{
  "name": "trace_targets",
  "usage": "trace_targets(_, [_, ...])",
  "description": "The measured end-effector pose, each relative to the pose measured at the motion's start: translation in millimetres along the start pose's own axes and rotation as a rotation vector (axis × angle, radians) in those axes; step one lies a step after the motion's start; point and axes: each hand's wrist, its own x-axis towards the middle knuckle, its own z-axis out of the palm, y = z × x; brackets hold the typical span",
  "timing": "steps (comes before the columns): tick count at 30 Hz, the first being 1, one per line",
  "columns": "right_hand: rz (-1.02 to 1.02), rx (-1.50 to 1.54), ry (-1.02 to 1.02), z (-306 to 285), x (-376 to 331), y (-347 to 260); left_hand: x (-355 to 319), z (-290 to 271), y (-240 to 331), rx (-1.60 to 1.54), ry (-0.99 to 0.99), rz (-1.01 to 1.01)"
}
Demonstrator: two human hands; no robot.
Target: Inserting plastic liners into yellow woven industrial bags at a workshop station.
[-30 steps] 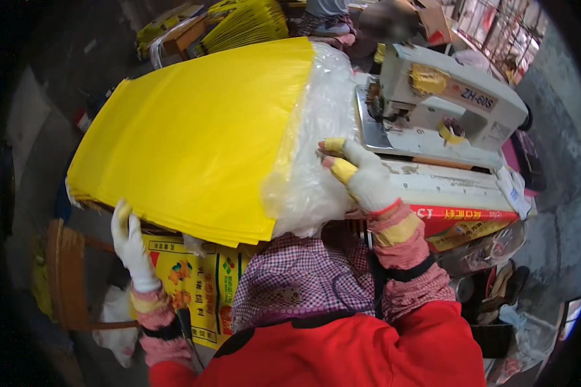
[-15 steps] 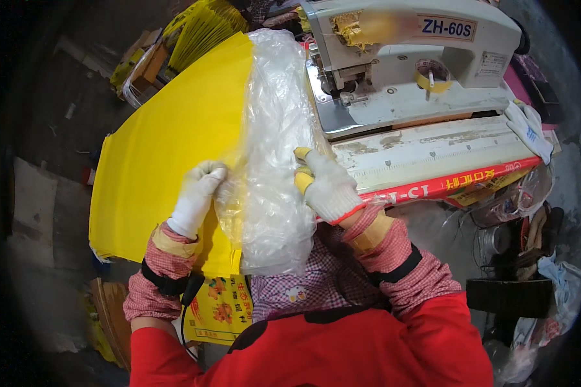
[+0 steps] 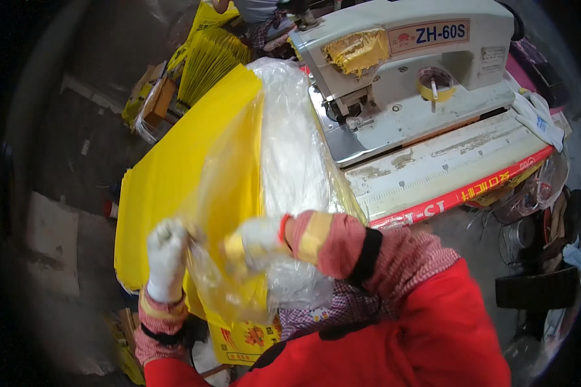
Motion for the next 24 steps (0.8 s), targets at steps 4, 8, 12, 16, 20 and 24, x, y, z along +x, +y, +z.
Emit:
trace_targets(4, [-0.070,0.582,0.874,-92,65,-21,-10,15,-5,0.309,-0.678,0.194])
trace_targets(8, [-0.350,0.007,0.921,-159,145,-71,33,24,24,0.542,-0.961,0.280])
trace_targets(12, [-0.088,-1.095,0.921,-180,172,-68,114,16,76,0.536,-0.207,0.502])
trace_targets(16, [-0.027,-1.257,0.630,-168,161,-35,208,53,75,1.429,0.023,0.994])
trace_targets(20, [-0.054,-1.342,0.443,-141,148,-32,259,81,51,1.709,0.005,0.835])
trace_targets(24, [-0.088,-1.387,0.272,-114,126,-39,263,76,27,1.057,-0.544,0.491])
